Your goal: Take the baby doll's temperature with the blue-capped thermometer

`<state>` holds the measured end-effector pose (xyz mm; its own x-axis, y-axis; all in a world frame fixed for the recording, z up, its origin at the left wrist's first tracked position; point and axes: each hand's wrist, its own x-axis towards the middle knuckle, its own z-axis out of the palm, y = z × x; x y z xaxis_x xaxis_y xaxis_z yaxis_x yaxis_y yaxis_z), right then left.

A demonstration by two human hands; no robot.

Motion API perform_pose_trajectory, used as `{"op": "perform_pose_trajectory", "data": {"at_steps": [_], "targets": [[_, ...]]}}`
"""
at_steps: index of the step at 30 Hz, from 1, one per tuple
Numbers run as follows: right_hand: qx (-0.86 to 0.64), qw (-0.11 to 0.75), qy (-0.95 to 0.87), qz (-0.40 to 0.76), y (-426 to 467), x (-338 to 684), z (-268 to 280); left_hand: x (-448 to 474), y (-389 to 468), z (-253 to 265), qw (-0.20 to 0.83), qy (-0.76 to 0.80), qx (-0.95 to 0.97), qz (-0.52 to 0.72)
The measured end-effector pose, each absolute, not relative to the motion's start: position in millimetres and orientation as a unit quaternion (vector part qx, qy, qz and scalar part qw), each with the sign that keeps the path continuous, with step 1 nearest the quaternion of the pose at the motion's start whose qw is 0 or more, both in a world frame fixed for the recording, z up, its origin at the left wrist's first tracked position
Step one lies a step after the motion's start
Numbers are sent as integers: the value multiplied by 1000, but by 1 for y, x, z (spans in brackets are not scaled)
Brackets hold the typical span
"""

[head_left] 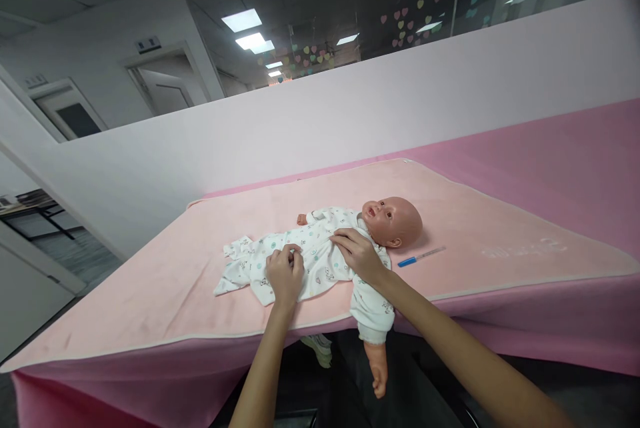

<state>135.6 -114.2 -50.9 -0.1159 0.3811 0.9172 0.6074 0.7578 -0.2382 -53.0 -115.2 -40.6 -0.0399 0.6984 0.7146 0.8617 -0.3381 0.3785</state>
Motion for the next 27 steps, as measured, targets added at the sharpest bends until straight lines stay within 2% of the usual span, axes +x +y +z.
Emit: {"op": "perform_pose_trajectory", "data": {"at_steps": [18,22,27], "targets": [[-352,558,-744,-112,-118,135,-44,-54,-115,-41,93,-569,-688,-440],[-362,533,-752,-139,-119,134,-43,-51,-123,-37,133,-520,-715,-448],[-360,526,-753,-164,-119,135,-45,-46,-131,-33,190,-436,-792,-382]]}}
